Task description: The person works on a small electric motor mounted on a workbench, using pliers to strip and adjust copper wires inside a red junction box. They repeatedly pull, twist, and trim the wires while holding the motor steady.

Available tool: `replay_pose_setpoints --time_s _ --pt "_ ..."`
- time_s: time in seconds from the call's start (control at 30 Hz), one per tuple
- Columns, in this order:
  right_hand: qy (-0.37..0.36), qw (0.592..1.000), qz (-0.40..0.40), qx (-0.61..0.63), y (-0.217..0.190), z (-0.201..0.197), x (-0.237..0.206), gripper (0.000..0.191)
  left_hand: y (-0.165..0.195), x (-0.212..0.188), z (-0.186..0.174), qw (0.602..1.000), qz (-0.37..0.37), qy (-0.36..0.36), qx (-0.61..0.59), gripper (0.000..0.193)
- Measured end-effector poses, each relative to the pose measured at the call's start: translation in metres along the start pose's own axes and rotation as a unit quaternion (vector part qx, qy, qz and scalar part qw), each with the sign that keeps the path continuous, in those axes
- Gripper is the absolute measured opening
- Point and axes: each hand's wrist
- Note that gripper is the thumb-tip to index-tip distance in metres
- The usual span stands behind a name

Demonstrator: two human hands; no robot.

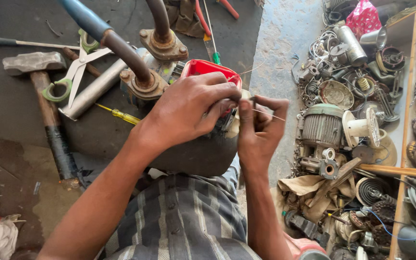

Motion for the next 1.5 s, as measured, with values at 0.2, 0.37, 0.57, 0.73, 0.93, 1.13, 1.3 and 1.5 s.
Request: replay_pose_setpoints --time_s 0.2,0.37,0.57,0.73,0.93,1.13,1.3,1.5 --pt "0.102 0.990 0.047 0.091 -0.016 -0.051 -0.005 0.025 0.002 0.000 0.000 1.000 -0.010 -0.005 -0.004 0.015" --pt "0.145 0.986 0.070 0.051 -0.021 -0.086 -0.007 0.026 -0.002 -0.002 0.000 1.000 -0.001 -0.003 -0.005 0.015" --pt "-0.030 0.986 0.143 0.079 -0.012 -0.018 -0.005 0.033 -0.003 -0.003 0.000 1.000 0.018 0.007 0.018 0.013" --pt "0.008 0.988 0.134 0.082 -0.030 0.017 0.006 0.029 -0.001 -0.002 -0.001 1.000 0.005 0.011 -0.006 0.018" --pt "0.064 0.980 0.153 0.110 -0.031 -0.002 -0.004 0.025 0.000 -0.003 0.001 1.000 -0.006 0.005 0.001 0.015" --pt "0.184 0.966 0.133 0.122 -0.023 -0.051 -0.009 0.031 -0.005 -0.006 0.000 1.000 -0.011 0.009 -0.001 0.014" --pt "0.155 0.963 0.186 0.117 -0.020 -0.043 -0.008 0.037 -0.008 -0.007 -0.001 1.000 -0.012 0.006 -0.004 0.014" --pt "-0.009 0.973 0.180 0.146 -0.023 0.014 0.004 0.030 -0.004 -0.006 -0.002 1.000 0.007 0.015 -0.013 0.020"
Point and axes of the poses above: each hand's wrist, its own x-axis towards the middle knuckle, its own z-axis out of the palm, y = z × x, and after that the axes turned 13 degrees about -x, right-handed
